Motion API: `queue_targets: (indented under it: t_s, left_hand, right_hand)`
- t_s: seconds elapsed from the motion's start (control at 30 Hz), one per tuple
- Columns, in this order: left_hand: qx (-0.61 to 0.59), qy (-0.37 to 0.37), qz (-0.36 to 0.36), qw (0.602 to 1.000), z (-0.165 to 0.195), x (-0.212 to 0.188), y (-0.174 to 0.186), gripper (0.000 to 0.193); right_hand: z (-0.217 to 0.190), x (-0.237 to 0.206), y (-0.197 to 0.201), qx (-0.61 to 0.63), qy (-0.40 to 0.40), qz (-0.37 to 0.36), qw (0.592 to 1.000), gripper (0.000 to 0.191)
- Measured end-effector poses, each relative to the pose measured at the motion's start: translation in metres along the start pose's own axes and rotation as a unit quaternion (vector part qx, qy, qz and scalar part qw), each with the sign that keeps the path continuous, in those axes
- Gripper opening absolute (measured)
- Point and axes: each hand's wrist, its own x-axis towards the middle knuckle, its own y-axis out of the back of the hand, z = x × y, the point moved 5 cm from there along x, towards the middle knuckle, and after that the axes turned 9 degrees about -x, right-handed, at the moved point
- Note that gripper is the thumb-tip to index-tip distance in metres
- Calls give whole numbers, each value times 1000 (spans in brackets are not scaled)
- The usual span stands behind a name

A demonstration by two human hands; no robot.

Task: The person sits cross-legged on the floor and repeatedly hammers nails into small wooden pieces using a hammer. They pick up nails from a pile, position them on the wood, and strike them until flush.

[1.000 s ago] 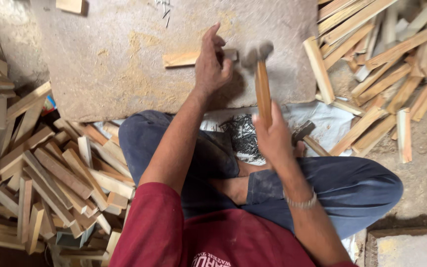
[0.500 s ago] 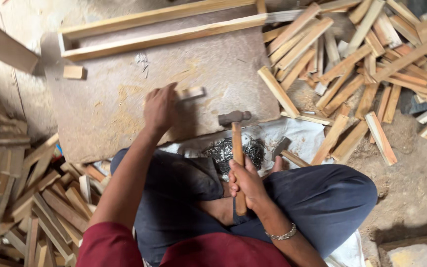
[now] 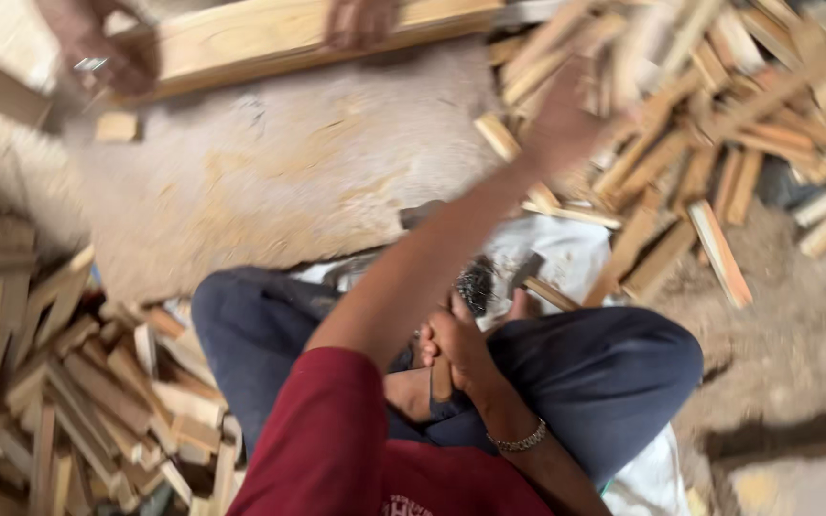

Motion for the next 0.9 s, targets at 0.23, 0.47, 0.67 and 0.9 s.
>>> queue_targets:
  t_s: [0.23,0.47,0.67,0.9]
  left_hand:
    - [245,117,-129,954,90,-148,103,54]
    - [260,116,271,920,153,-323,435,66]
    - [438,531,252,680,171,-450,578,38]
    - [636,375,155,656,142,-445,557,32]
  right_hand:
    - [19,22,17,-76,33,44,996,25]
    - [15,15,3,-63,66,-9,996,34]
    - [8,5,-12,-64,80,-32,994,37]
    - [8,6,-7,-93,69,21,993,42]
